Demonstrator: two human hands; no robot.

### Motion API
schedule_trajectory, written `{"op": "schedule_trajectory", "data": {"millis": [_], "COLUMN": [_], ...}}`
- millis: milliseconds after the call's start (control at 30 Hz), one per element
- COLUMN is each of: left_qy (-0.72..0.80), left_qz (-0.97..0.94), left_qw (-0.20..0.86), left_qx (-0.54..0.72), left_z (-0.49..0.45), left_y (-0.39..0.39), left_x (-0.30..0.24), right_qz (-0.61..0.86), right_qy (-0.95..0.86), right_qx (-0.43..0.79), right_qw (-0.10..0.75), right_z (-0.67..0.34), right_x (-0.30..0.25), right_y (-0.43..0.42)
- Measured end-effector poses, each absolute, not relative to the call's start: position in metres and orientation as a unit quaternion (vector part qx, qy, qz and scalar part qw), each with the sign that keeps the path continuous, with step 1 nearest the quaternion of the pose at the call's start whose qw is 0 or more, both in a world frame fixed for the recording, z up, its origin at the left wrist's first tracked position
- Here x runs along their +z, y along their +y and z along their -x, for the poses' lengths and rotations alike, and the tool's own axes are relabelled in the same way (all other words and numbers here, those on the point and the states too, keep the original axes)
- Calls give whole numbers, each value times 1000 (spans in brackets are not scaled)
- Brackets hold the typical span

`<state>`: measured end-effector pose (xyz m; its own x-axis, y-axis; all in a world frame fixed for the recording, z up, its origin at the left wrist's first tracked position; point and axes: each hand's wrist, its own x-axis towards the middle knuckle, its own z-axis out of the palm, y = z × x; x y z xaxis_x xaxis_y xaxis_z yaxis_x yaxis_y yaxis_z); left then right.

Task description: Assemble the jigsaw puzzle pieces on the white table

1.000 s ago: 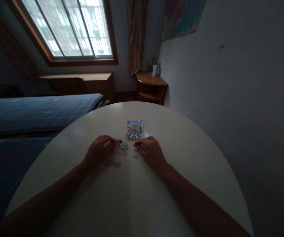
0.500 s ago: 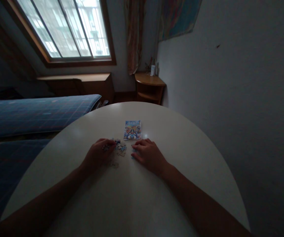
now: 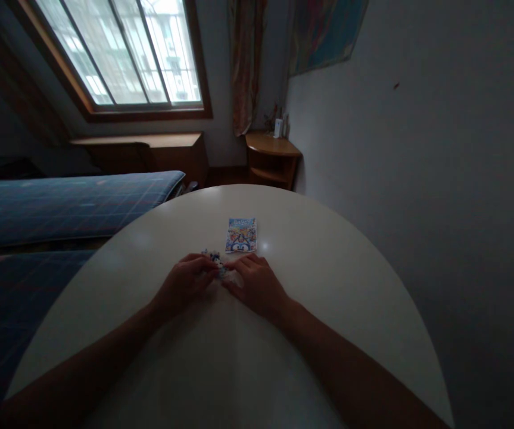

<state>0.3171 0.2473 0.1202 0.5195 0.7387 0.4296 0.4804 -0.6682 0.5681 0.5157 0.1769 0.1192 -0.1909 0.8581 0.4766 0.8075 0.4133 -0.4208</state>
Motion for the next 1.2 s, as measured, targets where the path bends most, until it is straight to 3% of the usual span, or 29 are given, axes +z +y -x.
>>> {"op": "schedule_trajectory", "data": {"millis": [300, 633, 867, 1200], "left_qy": [300, 294, 280, 298], "left_qz": [-931, -950, -959, -952], "left_qw": [81, 41, 29, 15], "left_qx": [194, 102, 28, 62], "left_z": [-305, -290, -294, -293], "left_y": [241, 228, 226, 234], "left_x": [135, 167, 164, 154], "right_qz": [492, 498, 510, 496], "right_qy": [-831, -829, -804, -817], "right_qx": [2, -45, -44, 4], "right_qw": [260, 250, 304, 293], "right_z": [-521, -508, -509, -507], "right_x": [116, 118, 119, 121], "right_y": [173, 177, 177, 170]}}
